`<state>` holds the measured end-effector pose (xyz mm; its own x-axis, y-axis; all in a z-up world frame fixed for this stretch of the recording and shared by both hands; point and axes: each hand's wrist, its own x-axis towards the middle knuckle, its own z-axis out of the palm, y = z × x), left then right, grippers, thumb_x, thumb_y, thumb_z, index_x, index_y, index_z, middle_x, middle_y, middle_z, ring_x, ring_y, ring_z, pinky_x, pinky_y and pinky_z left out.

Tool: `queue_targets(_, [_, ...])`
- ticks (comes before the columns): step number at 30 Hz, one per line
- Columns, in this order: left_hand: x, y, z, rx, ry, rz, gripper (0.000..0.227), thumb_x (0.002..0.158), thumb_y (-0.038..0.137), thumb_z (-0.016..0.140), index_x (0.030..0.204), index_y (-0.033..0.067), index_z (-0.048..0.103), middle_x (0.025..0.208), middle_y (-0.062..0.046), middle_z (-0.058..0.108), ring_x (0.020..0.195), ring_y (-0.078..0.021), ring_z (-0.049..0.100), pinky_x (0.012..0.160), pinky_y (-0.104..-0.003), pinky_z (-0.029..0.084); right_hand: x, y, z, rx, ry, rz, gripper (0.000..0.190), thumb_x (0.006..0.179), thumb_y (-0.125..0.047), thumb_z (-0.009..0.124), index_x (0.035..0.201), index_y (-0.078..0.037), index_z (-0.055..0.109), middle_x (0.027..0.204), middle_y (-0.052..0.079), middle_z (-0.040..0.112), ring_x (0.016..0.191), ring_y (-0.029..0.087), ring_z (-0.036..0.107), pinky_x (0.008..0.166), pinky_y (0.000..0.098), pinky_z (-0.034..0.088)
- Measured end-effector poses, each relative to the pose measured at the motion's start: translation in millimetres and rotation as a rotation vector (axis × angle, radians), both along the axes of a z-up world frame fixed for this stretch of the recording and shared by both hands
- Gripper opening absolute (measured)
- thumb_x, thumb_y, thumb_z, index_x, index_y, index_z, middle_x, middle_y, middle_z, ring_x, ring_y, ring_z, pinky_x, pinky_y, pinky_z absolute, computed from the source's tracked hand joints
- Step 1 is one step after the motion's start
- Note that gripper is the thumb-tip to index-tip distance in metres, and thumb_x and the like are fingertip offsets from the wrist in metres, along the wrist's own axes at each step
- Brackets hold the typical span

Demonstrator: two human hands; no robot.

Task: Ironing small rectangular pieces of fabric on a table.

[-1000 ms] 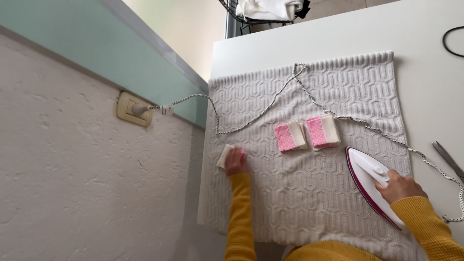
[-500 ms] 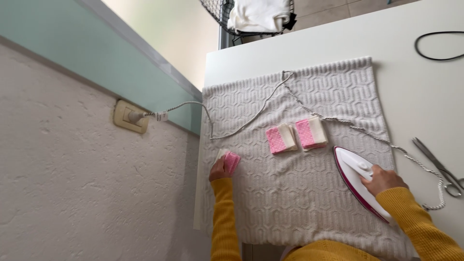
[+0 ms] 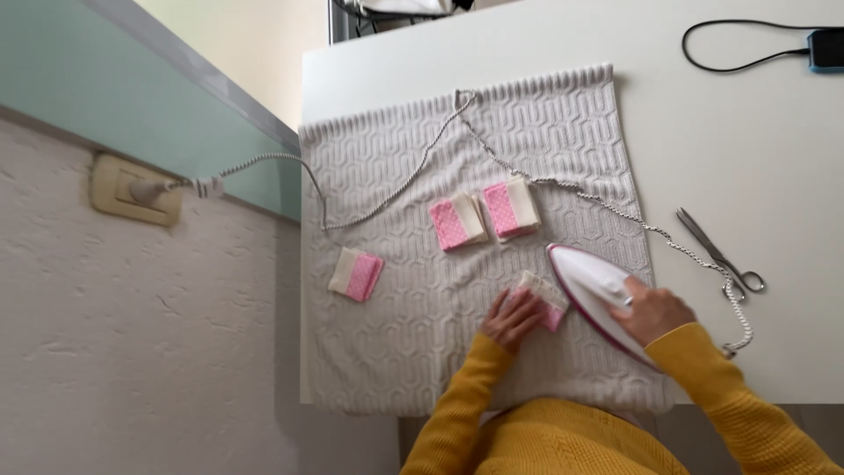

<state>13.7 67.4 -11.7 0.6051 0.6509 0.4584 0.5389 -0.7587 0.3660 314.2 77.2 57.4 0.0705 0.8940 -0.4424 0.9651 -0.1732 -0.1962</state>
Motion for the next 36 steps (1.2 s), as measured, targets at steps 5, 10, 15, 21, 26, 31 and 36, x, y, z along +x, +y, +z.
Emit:
queue_targets(5, [-25,-42,-24,-0.095,-0.097,0.206,0.036,0.092,0.003,0.064,0.126,0.0077,0.073,0.148,-0.011,0.059,0.143,-0.0285,0.050,0.122,-0.052,0.031,-40,-7,-5,-0.195,0.019,0.188,0.052,0.096,-0.043,0.064,0.138,-0.014,0.052,0.096,0.020,0.076,0.073,0.029,0.080,0.070,0.0416,0.070])
queue_targets(10, [-18,-62,-11,-0.162,-0.128,0.485,0.027,0.096,0.000,0.061,0.118,0.0075,0.074,0.141,-0.010,0.066,0.140,-0.0296,0.055,0.122,-0.050,0.035,-82,13,15,-0.242,-0.032,0.279,0.040,0.095,-0.041,0.065,0.124,-0.015,0.054,0.102,0.016,0.075,0.093,0.029,0.078,0.079,0.0451,0.067])
queue_targets(15, [-19,-69,-2,-0.178,-0.191,0.495,0.029,0.096,-0.003,0.057,0.118,0.0061,0.074,0.141,-0.013,0.065,0.139,-0.0308,0.056,0.122,-0.049,0.037,-82,10,13,-0.194,-0.056,0.273,0.044,0.091,-0.039,0.070,0.123,-0.014,0.055,0.101,0.019,0.075,0.099,0.035,0.075,0.089,0.0482,0.062])
queue_targets(21, [-17,-68,-7,-0.170,-0.204,0.493,0.032,0.094,-0.005,0.055,0.116,0.0067,0.075,0.139,-0.015,0.066,0.138,-0.0326,0.056,0.120,-0.052,0.037,-103,18,17,-0.233,-0.085,0.266,0.044,0.092,-0.040,0.070,0.123,-0.013,0.055,0.102,0.018,0.074,0.099,0.034,0.075,0.089,0.0467,0.062])
queue_targets(26, [-12,-67,6,-0.181,-0.193,0.506,0.025,0.098,0.004,0.057,0.115,0.0079,0.076,0.139,-0.014,0.067,0.139,-0.0326,0.058,0.123,-0.053,0.037,-91,12,11,-0.273,-0.079,0.303,0.044,0.096,-0.040,0.065,0.129,-0.012,0.053,0.100,0.015,0.076,0.091,0.028,0.079,0.081,0.0427,0.067])
queue_targets(31, [-5,-70,30,-0.259,-0.043,0.547,0.057,0.091,0.046,0.074,0.126,0.0018,0.064,0.150,-0.020,0.052,0.145,-0.0374,0.042,0.122,-0.061,0.020,-107,22,6,-0.201,-0.074,0.299,0.042,0.095,-0.040,0.067,0.121,-0.009,0.057,0.098,0.017,0.076,0.094,0.031,0.076,0.085,0.0458,0.064])
queue_targets(36, [-6,-70,11,-0.286,-0.037,0.541,0.057,0.091,0.046,0.076,0.128,0.0055,0.061,0.154,-0.017,0.048,0.150,-0.0350,0.038,0.125,-0.061,0.016,-96,18,7,-0.230,-0.078,0.299,0.044,0.095,-0.039,0.067,0.127,-0.011,0.054,0.102,0.017,0.074,0.092,0.030,0.077,0.081,0.0435,0.065])
